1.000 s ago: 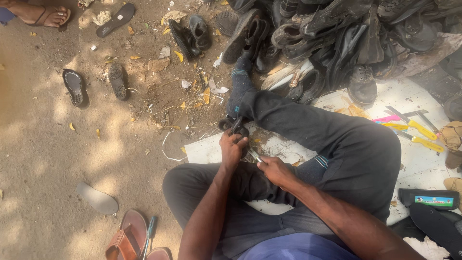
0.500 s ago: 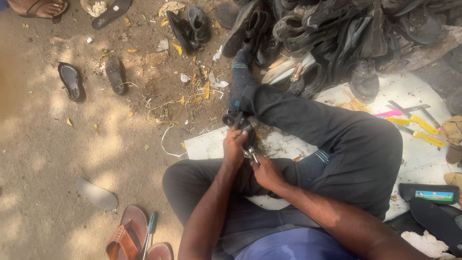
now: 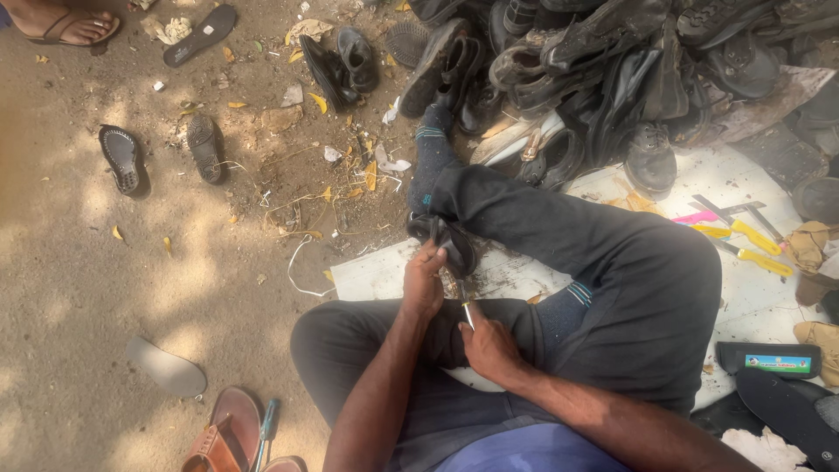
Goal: The person sits on the ground and uses a knife to scrape and clean the soles of several shoes. They handle multiple pairs of footwear, picking them up from a pile, scraping the bottom surfaces, and placing them back down.
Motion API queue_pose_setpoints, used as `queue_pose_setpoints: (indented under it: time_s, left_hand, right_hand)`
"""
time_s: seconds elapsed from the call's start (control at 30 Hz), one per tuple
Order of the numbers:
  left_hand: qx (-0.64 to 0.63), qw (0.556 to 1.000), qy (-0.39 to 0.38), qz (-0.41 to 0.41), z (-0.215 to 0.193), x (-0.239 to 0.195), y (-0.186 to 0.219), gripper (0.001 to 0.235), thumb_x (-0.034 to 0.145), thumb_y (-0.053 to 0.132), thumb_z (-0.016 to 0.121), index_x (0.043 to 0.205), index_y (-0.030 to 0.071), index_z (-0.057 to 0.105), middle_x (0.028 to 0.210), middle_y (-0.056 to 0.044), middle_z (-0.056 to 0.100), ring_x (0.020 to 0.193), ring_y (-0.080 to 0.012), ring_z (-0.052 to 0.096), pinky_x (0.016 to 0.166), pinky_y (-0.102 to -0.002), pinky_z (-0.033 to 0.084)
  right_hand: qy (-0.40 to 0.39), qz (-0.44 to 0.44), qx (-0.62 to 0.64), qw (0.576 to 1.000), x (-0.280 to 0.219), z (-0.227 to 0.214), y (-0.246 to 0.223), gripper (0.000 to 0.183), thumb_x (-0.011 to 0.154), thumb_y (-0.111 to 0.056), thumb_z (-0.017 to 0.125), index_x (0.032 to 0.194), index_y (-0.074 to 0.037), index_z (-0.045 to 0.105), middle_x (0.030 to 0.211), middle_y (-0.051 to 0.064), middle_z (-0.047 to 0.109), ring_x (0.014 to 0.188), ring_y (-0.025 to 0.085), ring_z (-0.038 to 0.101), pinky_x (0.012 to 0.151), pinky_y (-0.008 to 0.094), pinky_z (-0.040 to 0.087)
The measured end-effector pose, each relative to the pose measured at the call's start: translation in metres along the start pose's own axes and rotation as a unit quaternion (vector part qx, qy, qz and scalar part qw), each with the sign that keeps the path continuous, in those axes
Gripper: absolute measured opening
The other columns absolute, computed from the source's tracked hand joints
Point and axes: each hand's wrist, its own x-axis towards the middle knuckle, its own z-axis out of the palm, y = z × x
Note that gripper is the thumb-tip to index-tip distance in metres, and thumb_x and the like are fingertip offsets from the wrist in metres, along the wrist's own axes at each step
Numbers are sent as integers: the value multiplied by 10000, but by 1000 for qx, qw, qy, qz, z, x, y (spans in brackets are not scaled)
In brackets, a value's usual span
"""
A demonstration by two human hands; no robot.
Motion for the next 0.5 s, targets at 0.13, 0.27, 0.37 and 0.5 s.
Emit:
queue_pose_setpoints:
  time_s: [0.13,0.27,0.37,0.5]
  left_hand:
    - [-35,998,9,-49,8,-5,-1,223,992,71,548,1033,-32,742,1254,-50,684,1147,-193,584,1047,-378,398]
    - [-80,994,33,-62,5,-1,-10,218,990,150,582,1084,11,720,1040,-65,716,998,-173,625,945,-329,461]
    - [56,983,167,-44,-4,-10,-20,220,999,132,756,984,-61,652,875,-140,658,733,-238,569,671,-392,440]
    - [224,907,351,-62,-8,2,-36,274,755,15,811,958,-12,628,860,-116,700,722,-226,676,679,-402,559]
  right_hand:
    - [94,-54,-11,994,36,10,11,411,966,-174,572,1322,19,504,731,267,700,723,485,694,675,564,533]
    - [121,-81,-66,987,69,14,24,343,961,-175,583,1251,9,574,803,256,710,788,470,702,711,556,548]
    - [59,-58,-65,994,42,-5,18,405,946,-220,589,1306,-35,565,826,246,723,817,446,714,748,551,549]
    - [43,-6,-103,994,12,-41,8,495,977,-291,566,1410,-60,501,848,217,759,849,395,743,802,512,563]
